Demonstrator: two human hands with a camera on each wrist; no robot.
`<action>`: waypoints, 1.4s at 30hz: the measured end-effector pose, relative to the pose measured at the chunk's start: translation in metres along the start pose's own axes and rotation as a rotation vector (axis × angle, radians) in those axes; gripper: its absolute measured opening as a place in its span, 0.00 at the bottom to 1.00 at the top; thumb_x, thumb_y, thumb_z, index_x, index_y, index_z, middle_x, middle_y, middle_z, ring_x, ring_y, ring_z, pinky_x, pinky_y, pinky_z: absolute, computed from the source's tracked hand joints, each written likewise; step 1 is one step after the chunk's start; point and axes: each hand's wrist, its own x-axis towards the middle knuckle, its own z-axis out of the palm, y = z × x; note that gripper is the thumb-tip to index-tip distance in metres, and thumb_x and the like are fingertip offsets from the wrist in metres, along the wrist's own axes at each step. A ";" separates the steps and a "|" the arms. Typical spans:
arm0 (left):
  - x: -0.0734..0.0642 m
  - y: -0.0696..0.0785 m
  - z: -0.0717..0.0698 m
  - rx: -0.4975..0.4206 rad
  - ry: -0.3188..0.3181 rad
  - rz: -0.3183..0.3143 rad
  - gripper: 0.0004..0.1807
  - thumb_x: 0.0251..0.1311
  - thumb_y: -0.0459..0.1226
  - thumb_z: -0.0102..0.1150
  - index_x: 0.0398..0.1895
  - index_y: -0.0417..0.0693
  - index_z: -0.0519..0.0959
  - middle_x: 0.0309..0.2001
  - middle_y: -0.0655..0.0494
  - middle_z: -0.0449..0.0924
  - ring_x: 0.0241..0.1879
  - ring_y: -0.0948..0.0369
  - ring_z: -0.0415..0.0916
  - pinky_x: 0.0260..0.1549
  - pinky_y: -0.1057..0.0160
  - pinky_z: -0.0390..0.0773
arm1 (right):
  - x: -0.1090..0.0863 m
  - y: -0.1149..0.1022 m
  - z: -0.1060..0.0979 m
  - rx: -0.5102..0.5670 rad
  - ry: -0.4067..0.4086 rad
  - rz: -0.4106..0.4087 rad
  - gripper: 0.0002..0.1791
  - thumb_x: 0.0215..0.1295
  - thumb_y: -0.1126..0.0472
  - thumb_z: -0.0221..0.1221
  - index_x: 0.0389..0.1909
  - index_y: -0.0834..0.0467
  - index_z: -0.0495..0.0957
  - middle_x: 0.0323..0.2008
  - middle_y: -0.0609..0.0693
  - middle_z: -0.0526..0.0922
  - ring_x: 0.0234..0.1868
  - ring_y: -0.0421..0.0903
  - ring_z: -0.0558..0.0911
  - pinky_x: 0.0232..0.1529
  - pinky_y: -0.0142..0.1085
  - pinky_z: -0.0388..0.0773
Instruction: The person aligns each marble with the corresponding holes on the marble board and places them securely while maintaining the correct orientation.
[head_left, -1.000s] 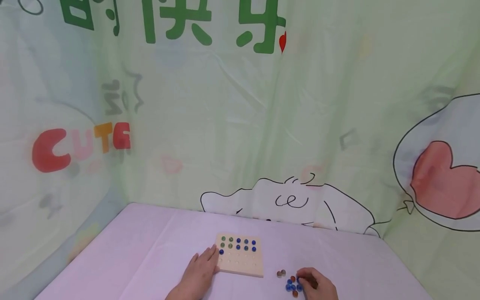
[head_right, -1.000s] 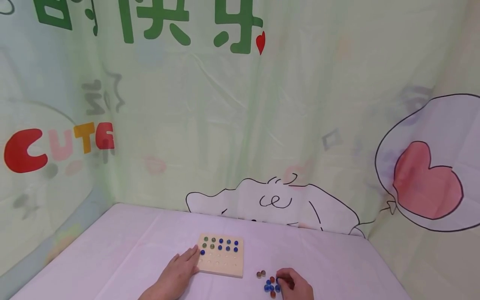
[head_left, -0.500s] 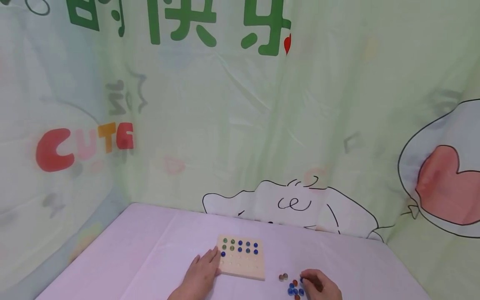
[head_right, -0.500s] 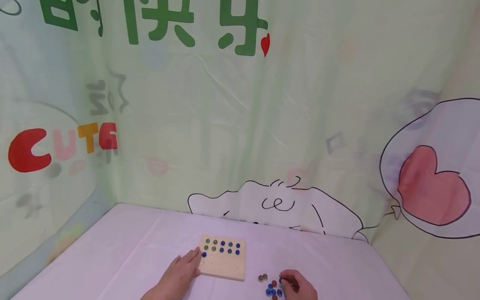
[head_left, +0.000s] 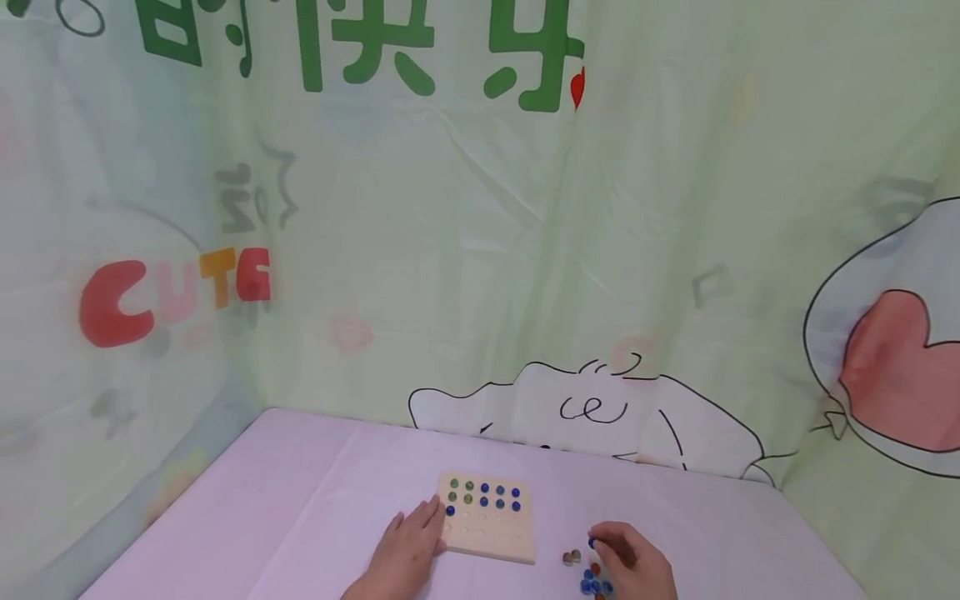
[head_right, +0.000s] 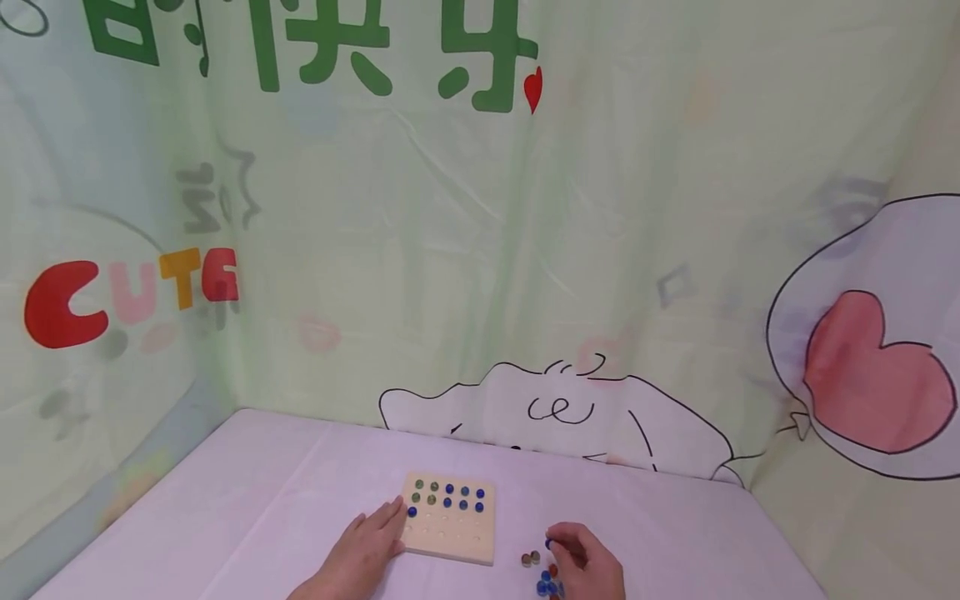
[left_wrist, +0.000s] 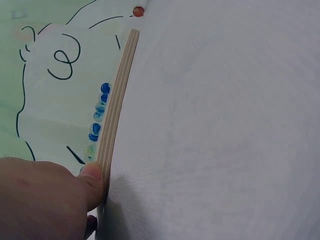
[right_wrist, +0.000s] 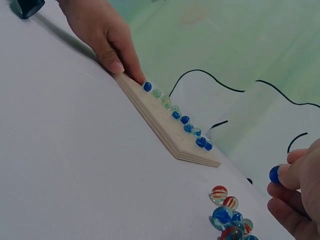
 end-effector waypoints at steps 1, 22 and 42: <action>0.000 0.000 0.000 -0.001 -0.003 -0.002 0.30 0.69 0.43 0.54 0.69 0.37 0.67 0.71 0.43 0.67 0.69 0.46 0.67 0.64 0.38 0.71 | -0.001 -0.003 0.001 0.007 0.000 0.000 0.10 0.67 0.70 0.59 0.47 0.60 0.80 0.42 0.52 0.85 0.41 0.46 0.80 0.44 0.39 0.83; 0.003 0.001 -0.001 -0.017 -0.054 -0.049 0.30 0.69 0.44 0.53 0.70 0.39 0.66 0.72 0.45 0.65 0.71 0.48 0.65 0.66 0.39 0.68 | -0.003 -0.042 0.041 0.125 -0.018 -0.126 0.11 0.64 0.75 0.58 0.43 0.60 0.81 0.41 0.51 0.87 0.41 0.44 0.83 0.46 0.45 0.85; 0.003 -0.001 -0.001 -0.005 -0.030 -0.035 0.30 0.69 0.44 0.54 0.70 0.39 0.67 0.72 0.46 0.66 0.70 0.48 0.65 0.66 0.39 0.68 | -0.008 -0.071 0.083 0.096 -0.078 -0.261 0.10 0.63 0.74 0.59 0.39 0.57 0.82 0.38 0.47 0.86 0.41 0.42 0.81 0.46 0.40 0.84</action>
